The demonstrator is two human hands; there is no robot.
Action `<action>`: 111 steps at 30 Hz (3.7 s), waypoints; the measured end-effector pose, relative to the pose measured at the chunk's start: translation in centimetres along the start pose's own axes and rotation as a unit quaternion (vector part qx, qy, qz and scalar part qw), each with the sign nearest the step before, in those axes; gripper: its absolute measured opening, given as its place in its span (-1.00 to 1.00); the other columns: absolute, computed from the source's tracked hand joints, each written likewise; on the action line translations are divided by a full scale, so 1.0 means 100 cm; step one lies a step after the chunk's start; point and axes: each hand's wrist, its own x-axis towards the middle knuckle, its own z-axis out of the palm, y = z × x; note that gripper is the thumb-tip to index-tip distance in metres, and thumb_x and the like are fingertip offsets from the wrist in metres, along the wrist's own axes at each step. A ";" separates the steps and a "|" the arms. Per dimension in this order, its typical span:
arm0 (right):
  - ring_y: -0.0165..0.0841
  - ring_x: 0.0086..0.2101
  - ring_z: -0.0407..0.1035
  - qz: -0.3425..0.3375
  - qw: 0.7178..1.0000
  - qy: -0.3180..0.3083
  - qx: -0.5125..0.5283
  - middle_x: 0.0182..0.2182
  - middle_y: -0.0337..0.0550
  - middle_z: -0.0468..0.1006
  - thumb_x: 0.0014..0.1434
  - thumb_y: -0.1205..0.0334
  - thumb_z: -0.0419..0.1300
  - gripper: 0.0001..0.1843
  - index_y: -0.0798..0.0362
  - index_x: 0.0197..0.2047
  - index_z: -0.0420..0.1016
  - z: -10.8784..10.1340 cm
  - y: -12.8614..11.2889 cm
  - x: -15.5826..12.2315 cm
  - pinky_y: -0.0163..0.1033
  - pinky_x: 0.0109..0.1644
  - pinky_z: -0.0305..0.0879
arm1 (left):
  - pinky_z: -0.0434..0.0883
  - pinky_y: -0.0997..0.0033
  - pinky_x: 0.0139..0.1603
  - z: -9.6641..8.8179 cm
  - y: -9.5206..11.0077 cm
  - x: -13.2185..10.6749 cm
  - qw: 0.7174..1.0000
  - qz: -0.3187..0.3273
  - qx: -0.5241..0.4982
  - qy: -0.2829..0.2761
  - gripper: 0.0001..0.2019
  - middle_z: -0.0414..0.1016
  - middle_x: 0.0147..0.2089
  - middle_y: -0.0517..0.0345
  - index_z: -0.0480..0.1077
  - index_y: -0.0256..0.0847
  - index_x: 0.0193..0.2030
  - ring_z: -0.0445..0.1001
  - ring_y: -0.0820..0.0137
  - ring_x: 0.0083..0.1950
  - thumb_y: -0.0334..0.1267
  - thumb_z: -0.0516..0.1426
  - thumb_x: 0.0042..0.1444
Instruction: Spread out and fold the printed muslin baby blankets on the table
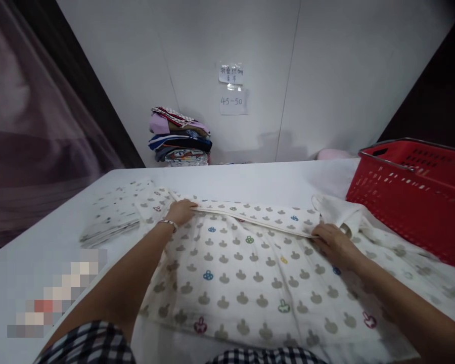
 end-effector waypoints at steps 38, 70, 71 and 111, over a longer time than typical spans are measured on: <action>-0.28 -0.28 0.33 0.034 0.993 0.074 -0.091 -0.33 -0.06 0.48 0.24 0.35 -0.02 -0.81 0.07 -0.30 0.40 0.010 -0.016 0.010 -0.21 -0.21 0.13 | 0.27 0.21 0.03 0.014 0.225 -0.017 0.927 0.369 -0.061 -0.027 -0.59 0.35 0.08 0.01 0.26 -0.13 0.10 0.32 0.21 0.07 -0.21 0.15 0.09; -0.27 -0.19 0.43 0.198 0.973 0.111 -0.046 -0.20 -0.06 0.54 0.21 0.19 -0.02 -0.76 0.02 -0.19 0.44 -0.092 0.038 -0.140 -0.15 -0.09 0.35 | 0.30 0.42 -0.40 -0.009 0.172 -0.137 0.931 0.316 -0.177 -0.035 -0.81 0.42 -0.31 0.16 0.31 -0.07 -0.20 0.41 0.38 -0.38 -0.29 -0.09 0.14; -0.25 -0.13 0.41 0.204 0.970 0.136 0.003 -0.15 -0.06 0.53 0.21 0.17 -0.01 -0.77 0.00 -0.17 0.42 -0.089 0.029 -0.148 -0.11 -0.05 0.34 | 0.32 0.41 -0.37 -0.004 0.170 -0.144 0.928 0.324 -0.181 -0.041 -0.81 0.43 -0.30 0.16 0.32 -0.06 -0.21 0.43 0.36 -0.34 -0.30 -0.08 0.13; -0.24 -0.19 0.38 0.219 0.941 -0.255 -0.039 -0.16 -0.05 0.52 0.03 0.16 0.19 -0.61 0.07 -0.05 0.49 0.004 0.074 0.098 -0.30 -0.16 0.22 | 0.32 0.40 -0.28 0.015 0.172 -0.175 0.921 0.316 -0.215 -0.073 -0.81 0.42 -0.27 0.17 0.30 -0.12 -0.19 0.41 0.37 -0.26 -0.42 -0.05 0.14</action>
